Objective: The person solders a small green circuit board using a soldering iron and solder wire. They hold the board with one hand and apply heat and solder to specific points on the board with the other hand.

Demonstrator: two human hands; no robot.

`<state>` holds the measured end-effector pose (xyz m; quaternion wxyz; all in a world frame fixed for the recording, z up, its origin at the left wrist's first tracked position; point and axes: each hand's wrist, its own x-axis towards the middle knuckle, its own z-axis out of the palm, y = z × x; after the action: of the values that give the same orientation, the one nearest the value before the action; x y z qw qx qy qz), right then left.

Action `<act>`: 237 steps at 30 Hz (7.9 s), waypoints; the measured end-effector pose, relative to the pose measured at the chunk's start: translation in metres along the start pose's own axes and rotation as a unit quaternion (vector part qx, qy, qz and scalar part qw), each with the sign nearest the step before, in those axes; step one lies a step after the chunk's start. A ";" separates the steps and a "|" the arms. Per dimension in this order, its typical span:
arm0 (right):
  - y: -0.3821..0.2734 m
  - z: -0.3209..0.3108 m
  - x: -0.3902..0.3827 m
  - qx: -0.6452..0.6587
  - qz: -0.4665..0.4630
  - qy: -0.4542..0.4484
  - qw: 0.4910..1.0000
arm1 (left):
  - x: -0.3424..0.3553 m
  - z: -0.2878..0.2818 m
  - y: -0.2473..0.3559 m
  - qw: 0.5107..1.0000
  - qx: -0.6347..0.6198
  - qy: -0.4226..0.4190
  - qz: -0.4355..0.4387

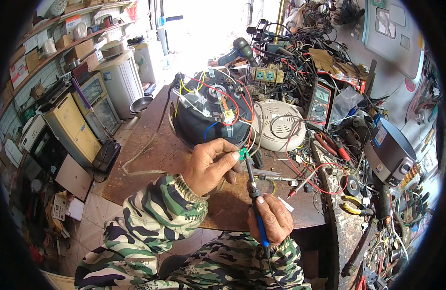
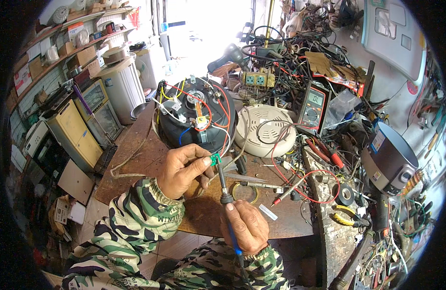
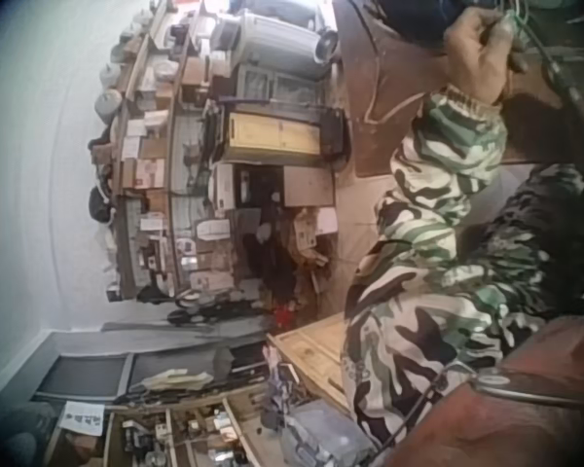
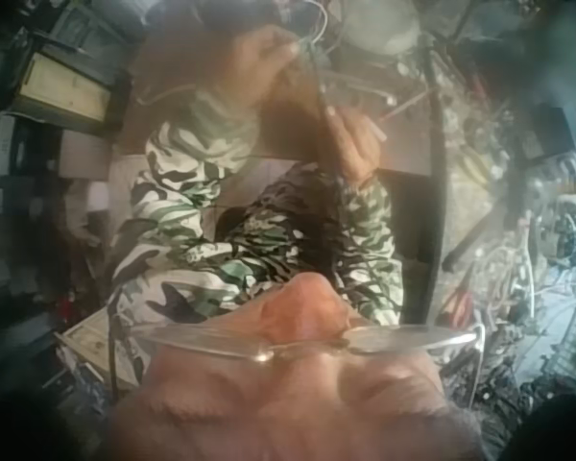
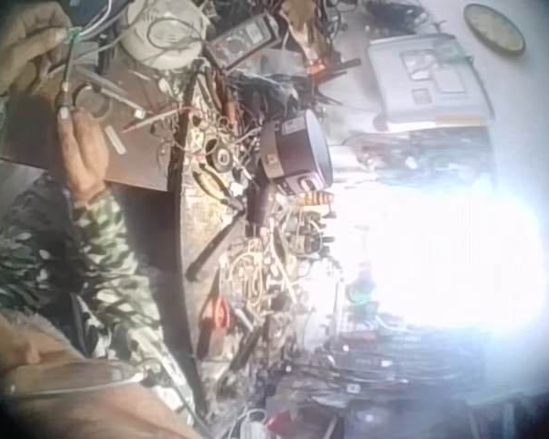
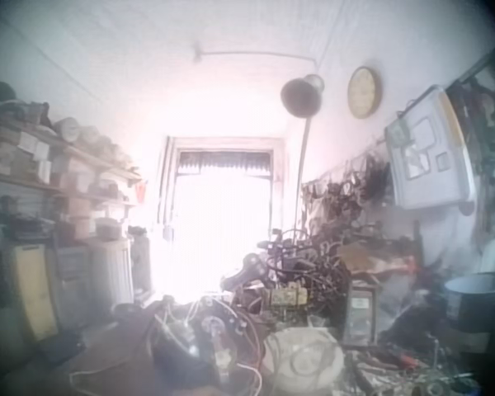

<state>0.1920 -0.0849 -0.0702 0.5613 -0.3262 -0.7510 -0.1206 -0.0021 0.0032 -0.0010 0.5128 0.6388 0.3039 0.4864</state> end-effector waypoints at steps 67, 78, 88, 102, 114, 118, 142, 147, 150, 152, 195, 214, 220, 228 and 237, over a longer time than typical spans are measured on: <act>-0.004 -0.006 -0.002 0.022 0.062 -0.003 0.998 | 0.000 0.001 -0.001 0.999 -0.044 -0.011 -0.012; -0.003 -0.006 -0.001 0.017 0.055 -0.004 0.998 | 0.001 0.002 -0.003 0.998 -0.062 -0.019 -0.013; -0.001 -0.003 -0.002 0.012 0.044 0.010 0.999 | 0.000 0.001 -0.002 0.998 -0.053 -0.023 -0.015; -0.003 -0.005 0.001 0.009 0.041 0.003 0.999 | 0.000 0.002 -0.003 0.999 -0.039 -0.013 -0.003; -0.002 -0.001 -0.007 -0.048 0.000 0.012 0.999 | -0.001 0.003 -0.006 1.000 -0.013 0.000 0.013; -0.001 -0.002 -0.005 -0.024 -0.007 -0.001 1.000 | 0.000 0.006 -0.005 1.000 -0.010 0.006 0.028; 0.000 -0.001 -0.003 -0.023 -0.006 -0.008 1.000 | -0.001 0.005 -0.002 1.000 -0.023 0.001 0.008; -0.001 -0.002 -0.001 -0.023 -0.009 -0.006 1.000 | -0.001 0.004 -0.003 1.000 -0.029 -0.001 0.009; 0.000 -0.001 -0.002 -0.023 -0.009 -0.006 1.000 | -0.001 0.005 -0.003 0.999 -0.030 0.000 0.012; 0.000 -0.002 -0.003 -0.022 -0.011 -0.009 1.000 | -0.001 0.006 -0.003 1.000 -0.026 0.001 0.012; 0.004 0.003 -0.012 -0.063 0.138 0.099 0.983 | -0.007 0.011 -0.018 0.825 0.431 0.088 0.355; 0.003 0.053 0.054 0.282 0.373 0.157 0.870 | -0.008 -0.012 0.019 0.987 0.116 -0.112 -0.015; 0.008 0.055 0.057 0.325 0.369 0.199 0.848 | 0.002 -0.007 0.035 0.961 0.219 -0.117 0.122; 0.019 0.048 0.058 0.308 0.330 0.183 0.874 | 0.023 -0.003 0.035 0.896 0.333 -0.079 0.284; 0.015 0.057 0.053 0.274 0.241 0.174 0.915 | 0.022 -0.015 0.029 0.905 0.308 -0.080 0.282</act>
<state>0.1495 -0.0232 -0.0439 0.7623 -0.3044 -0.5439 0.1745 -0.0115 0.0191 0.0337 0.1542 0.8608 0.2037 0.4402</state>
